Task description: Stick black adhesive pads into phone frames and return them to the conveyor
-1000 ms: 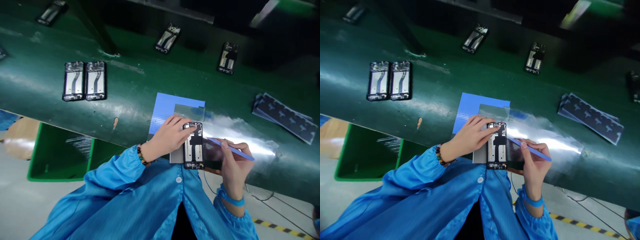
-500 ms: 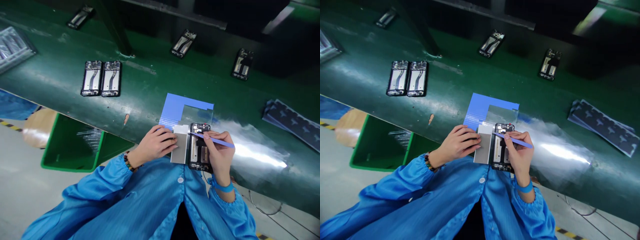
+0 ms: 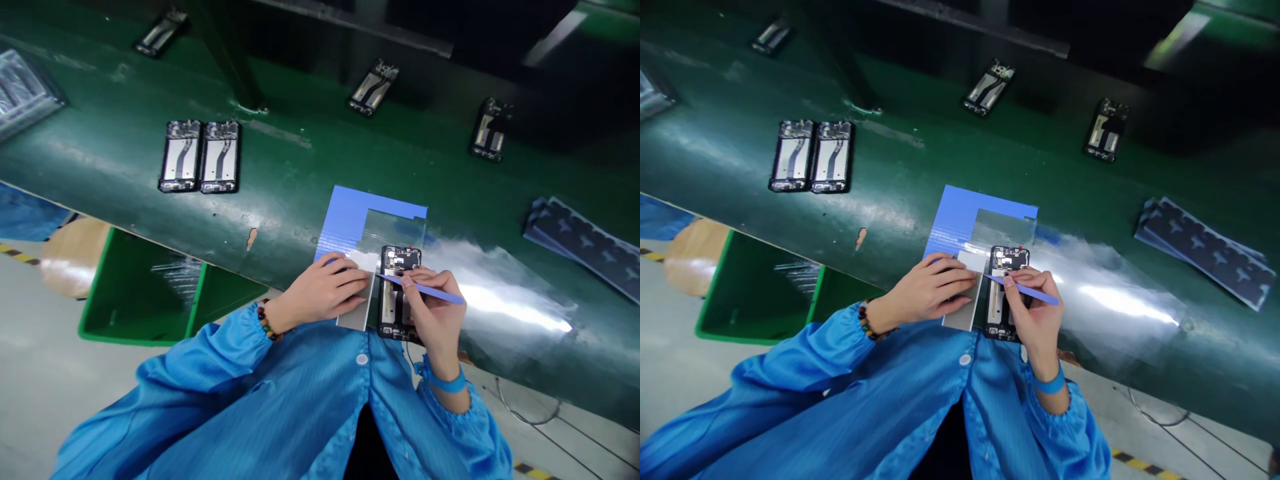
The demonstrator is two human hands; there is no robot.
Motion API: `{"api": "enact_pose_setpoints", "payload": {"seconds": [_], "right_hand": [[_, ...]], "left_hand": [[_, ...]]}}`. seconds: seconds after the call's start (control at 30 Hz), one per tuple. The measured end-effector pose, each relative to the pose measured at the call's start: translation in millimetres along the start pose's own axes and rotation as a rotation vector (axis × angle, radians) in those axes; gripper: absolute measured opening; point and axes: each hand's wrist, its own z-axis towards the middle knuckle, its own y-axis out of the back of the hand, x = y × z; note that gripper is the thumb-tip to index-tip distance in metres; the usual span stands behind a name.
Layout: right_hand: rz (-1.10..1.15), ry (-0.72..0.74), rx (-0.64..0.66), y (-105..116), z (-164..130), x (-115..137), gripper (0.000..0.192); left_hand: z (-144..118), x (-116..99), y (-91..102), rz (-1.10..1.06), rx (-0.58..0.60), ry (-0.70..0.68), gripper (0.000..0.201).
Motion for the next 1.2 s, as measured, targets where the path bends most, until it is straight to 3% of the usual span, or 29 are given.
{"api": "enact_pose_setpoints", "payload": {"seconds": [1.2], "right_hand": [[-0.047, -0.047, 0.079, 10.6, 1.7, 1.1, 0.031]], "left_hand": [[-0.5, -1.7, 0.0, -0.018, 0.039, 0.019, 0.027]]}}
